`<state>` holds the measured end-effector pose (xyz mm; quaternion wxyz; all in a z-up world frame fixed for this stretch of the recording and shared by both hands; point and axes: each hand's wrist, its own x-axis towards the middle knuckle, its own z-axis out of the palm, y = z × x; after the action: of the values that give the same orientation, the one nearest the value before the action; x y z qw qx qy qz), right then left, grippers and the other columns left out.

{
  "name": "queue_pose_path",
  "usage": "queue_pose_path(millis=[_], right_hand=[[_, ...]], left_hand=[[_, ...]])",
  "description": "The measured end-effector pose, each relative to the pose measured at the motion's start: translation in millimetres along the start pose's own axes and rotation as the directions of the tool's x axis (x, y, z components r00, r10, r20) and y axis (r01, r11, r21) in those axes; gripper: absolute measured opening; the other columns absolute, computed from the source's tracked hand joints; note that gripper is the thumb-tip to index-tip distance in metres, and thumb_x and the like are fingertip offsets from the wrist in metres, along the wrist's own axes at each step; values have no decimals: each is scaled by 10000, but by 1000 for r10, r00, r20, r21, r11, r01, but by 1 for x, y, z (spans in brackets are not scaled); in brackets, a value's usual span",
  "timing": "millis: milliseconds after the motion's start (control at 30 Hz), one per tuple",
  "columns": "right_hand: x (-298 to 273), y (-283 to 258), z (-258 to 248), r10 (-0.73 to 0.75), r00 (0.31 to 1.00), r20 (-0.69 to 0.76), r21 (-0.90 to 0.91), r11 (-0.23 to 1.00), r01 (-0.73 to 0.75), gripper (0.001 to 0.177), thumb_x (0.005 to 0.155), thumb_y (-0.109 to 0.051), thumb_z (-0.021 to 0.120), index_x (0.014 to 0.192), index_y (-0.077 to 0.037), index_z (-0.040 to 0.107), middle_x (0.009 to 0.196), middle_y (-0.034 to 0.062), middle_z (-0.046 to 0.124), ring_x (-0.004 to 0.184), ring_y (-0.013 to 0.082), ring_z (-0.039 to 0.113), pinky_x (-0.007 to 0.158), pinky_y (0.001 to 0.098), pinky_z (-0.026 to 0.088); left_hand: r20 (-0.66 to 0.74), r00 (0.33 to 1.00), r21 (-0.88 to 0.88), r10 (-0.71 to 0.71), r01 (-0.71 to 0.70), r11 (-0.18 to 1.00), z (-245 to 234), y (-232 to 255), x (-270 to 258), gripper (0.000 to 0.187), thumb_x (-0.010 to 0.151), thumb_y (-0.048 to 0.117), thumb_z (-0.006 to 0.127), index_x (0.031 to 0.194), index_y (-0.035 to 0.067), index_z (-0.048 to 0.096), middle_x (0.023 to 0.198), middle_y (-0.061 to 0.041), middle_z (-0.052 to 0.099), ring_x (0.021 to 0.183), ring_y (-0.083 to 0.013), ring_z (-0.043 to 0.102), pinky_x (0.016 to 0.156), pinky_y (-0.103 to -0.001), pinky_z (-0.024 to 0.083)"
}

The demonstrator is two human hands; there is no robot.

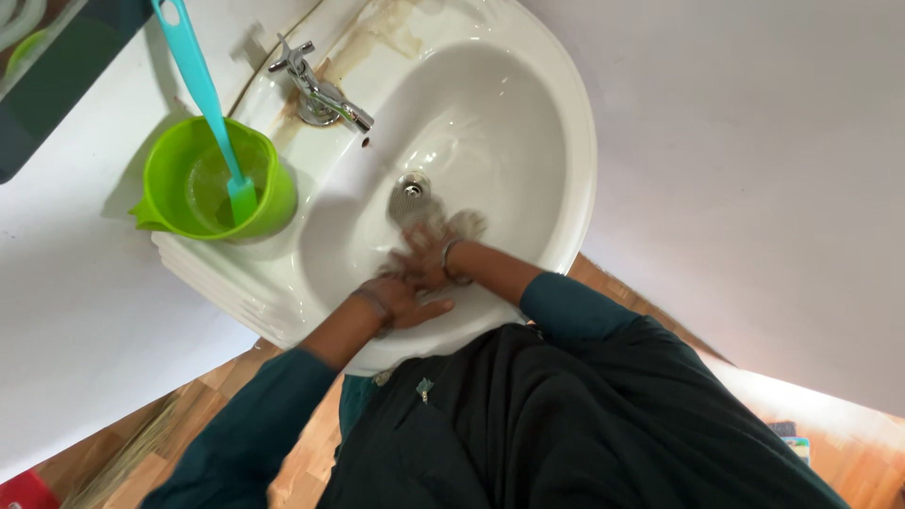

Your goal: The person cleans a white bathroom sink using a striped cloth. They wipe the basin, faucet, and surrounding surfaces, occasionally wringing the cloth under running water from the tap. A green plastic cup with a blue brush is visible in the sink during the process.

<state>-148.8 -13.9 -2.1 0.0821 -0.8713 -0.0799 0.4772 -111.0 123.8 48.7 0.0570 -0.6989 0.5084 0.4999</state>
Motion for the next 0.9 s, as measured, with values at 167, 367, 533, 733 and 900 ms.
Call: queue_pose_path(millis=[167,367,533,733,900], right_hand=[[-44,-15,33,-382,922,-62,524,774,356,768,997,-533,392,1657,-254,115,1608,180,359,1455,368,384,1184,486,311],[-147,36,4,84,995,61,79,993,-89,666,961,-638,436,1362,-152,651,1428,123,666,1283,297,646,1129,514,435],[-139,91,-40,510,820,-260,-191,805,-562,820,896,-649,564,1547,-166,437,1685,145,229,1572,334,73,1223,619,-37],[-36,145,-55,459,710,-534,-55,819,-571,878,924,-515,586,1628,-150,211,1730,120,41,1584,332,-63,1224,606,-40],[63,118,-42,410,809,-422,267,908,-321,924,941,-474,574,1653,-153,83,1718,192,-71,1563,395,-100,1233,614,76]], left_hand=[[156,982,-35,103,-99,995,-11,0,-80,1111,902,837,18,1220,94,781,1235,-169,775,1231,-331,703,1100,-411,499],[77,938,-433,337,-273,859,4,39,-3,1051,831,827,147,1610,121,189,1635,-187,264,1533,-343,222,1226,-468,204],[-329,877,-169,349,-419,892,3,68,157,1076,1016,760,211,1590,-129,16,1666,-353,31,1569,-431,-3,1279,-457,56],[-524,848,151,77,3,989,-51,18,159,1029,937,778,277,1602,1,165,1688,-181,145,1585,-320,102,1274,-437,75],[-276,917,328,-288,372,868,-60,-34,112,1120,919,848,368,1614,-21,243,1708,-171,212,1590,-277,136,1264,-379,93]])
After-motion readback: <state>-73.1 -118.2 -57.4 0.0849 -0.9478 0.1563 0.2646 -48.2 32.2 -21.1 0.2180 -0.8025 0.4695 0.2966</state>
